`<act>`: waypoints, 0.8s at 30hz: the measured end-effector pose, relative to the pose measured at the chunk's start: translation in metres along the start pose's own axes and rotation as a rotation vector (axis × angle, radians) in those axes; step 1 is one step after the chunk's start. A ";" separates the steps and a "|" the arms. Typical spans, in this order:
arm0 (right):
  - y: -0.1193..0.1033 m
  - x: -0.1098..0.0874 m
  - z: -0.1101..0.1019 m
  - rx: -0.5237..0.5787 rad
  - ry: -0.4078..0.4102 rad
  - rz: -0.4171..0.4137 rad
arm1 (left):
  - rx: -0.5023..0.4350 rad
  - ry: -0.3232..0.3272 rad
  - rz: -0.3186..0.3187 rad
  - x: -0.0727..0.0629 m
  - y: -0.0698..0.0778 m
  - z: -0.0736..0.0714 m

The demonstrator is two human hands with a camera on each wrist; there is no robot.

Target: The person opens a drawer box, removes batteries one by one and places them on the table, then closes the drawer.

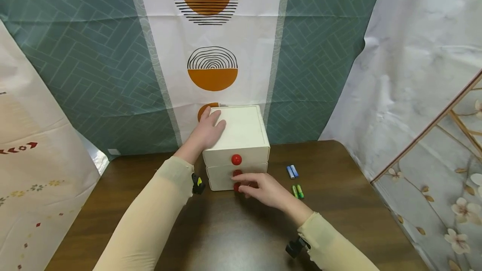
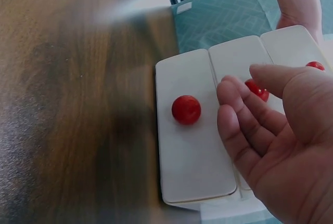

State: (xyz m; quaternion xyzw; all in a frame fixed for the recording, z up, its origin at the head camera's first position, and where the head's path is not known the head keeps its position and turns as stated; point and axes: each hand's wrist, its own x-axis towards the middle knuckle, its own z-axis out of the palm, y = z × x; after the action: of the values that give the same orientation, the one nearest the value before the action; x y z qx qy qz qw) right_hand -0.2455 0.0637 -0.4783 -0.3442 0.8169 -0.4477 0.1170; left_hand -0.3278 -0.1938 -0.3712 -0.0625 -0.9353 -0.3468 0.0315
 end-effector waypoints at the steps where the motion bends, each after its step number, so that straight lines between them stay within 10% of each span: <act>1: 0.001 -0.001 0.000 -0.001 -0.009 0.007 | 0.001 -0.002 -0.002 0.000 0.000 0.001; 24: 0.021 0.007 0.012 -0.225 -0.009 0.039 | -0.007 0.002 -0.014 0.001 0.003 0.002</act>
State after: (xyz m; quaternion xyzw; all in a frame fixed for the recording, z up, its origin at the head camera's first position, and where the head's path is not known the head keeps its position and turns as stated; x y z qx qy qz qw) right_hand -0.2539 0.0585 -0.5016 -0.3411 0.8681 -0.3492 0.0899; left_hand -0.3283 -0.1907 -0.3706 -0.0558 -0.9345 -0.3503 0.0298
